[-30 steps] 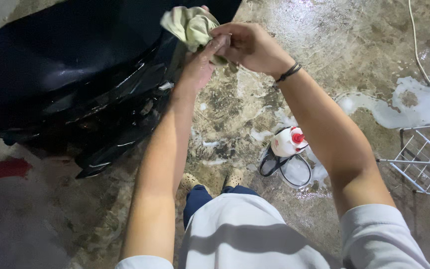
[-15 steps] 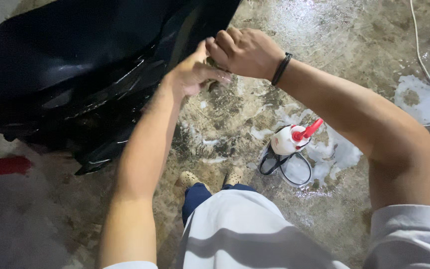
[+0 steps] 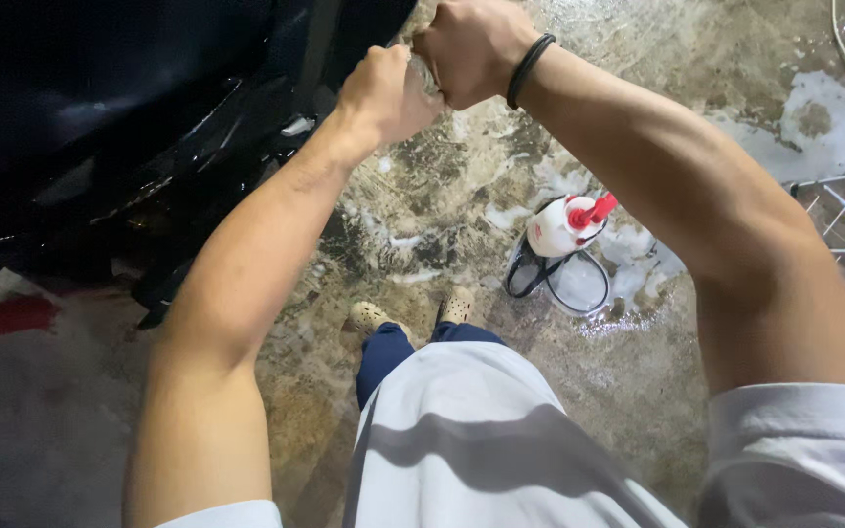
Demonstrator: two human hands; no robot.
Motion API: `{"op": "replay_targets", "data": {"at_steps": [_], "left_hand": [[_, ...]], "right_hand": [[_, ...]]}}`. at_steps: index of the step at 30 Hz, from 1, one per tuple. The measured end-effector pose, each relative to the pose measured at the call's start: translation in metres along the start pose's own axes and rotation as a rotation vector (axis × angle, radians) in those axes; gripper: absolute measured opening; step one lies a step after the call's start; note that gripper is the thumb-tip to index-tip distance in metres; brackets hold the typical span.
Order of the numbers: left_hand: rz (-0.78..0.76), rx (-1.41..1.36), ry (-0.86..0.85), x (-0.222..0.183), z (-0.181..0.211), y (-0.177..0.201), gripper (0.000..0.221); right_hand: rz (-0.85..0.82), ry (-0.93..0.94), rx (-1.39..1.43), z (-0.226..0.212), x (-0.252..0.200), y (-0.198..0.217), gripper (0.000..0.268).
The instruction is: The person uses a pressure washer to spray water and foam onto a black scooter, focusing on the rear and side panels. After rinsing, the person uses a cloth to wipe down the scooter's seat and body, removing excess water and cleaning the surfaces.
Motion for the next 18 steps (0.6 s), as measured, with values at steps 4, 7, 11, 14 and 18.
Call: {"op": "replay_targets", "data": {"at_steps": [4,7,11,14,18], "left_hand": [[0.056,0.257,-0.158,0.006,0.010,0.001,0.021],[0.155,0.456,-0.325,0.010,0.022,0.004,0.012],[0.284,0.612,-0.432,0.012,0.030,0.005,0.007],[0.310,0.569,-0.350,0.022,0.029,-0.005,0.016],[0.290,0.469,-0.107,0.039,0.006,-0.029,0.033]], "right_hand": [[-0.080,-0.037,0.196,0.009,-0.006,-0.021,0.026],[-0.065,-0.136,0.402,0.020,-0.009,-0.031,0.022],[-0.049,-0.249,0.497,0.033,-0.017,-0.041,0.028],[0.023,-0.226,0.551,0.037,-0.022,-0.042,0.038],[0.092,-0.197,0.584,0.032,-0.030,-0.045,0.062]]}}
Point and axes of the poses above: each hand's wrist, its own x-axis towards the middle knuckle, its own y-axis out of the back of the hand, z = x × y, the point moved 10 cm from there along x, towards the middle knuckle, and after that the axes turned 7 degrees about y, right-handed, at the moved point
